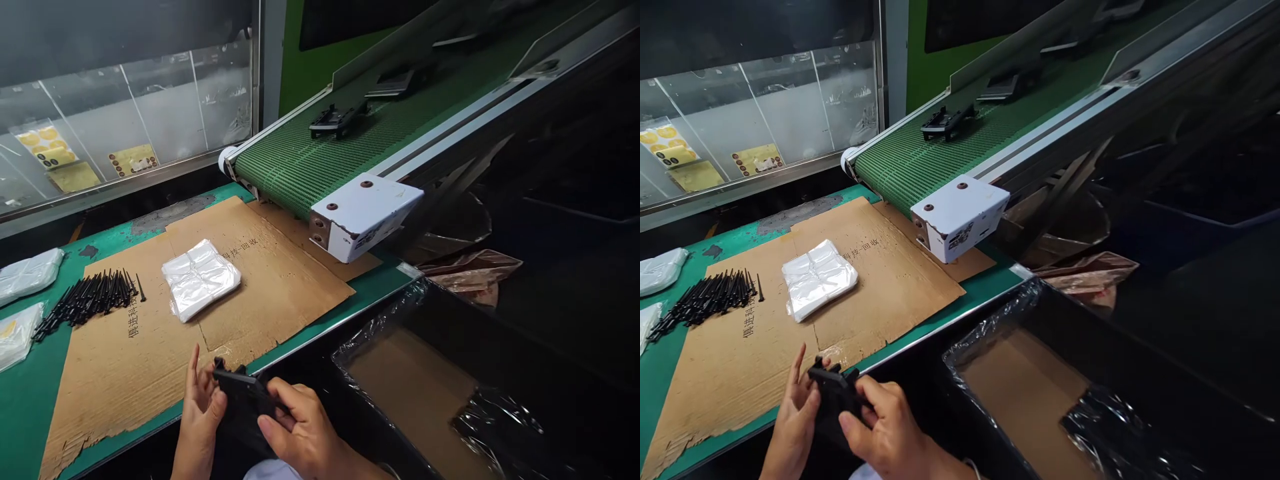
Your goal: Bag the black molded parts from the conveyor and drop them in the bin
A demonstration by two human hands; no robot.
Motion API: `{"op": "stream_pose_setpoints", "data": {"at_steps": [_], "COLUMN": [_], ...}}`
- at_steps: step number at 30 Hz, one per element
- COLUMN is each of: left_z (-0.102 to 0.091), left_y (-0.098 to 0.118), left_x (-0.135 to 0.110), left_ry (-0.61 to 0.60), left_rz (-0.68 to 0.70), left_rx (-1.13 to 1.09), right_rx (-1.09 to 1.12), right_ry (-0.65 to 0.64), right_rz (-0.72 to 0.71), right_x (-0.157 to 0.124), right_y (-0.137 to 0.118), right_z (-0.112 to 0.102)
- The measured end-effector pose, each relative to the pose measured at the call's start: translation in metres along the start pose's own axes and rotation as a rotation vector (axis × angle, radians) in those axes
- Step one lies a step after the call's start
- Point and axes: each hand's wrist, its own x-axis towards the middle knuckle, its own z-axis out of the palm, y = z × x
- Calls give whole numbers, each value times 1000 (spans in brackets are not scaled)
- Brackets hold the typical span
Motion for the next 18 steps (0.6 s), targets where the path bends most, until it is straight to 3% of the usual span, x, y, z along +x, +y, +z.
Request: {"op": "stream_pose_setpoints", "data": {"at_steps": [2, 4, 6, 9, 12, 18], "left_z": [9, 14, 16, 14, 13, 10], "left_y": [-9, -14, -14, -10, -8, -15], "left_x": [-3, -4, -4, -2, -4, -9], "left_ry": [3, -15, 53, 180, 214, 94], "left_rz": [-190, -362, -441, -289, -126, -164], "left_rx": [-298, -516, -581, -475, -333, -189], "right_rx": [-182, -352, -447, -466, -515, -700], "right_ry": [123, 138, 115, 30, -49, -94], "right_rz": [-214, -386, -437, -419, -468, -557], "right_x": [0, -1, -5, -7, 2, 26], "right_y": [5, 7, 5, -3, -7, -2], "right_z": [9, 17, 22, 14, -2, -8]}}
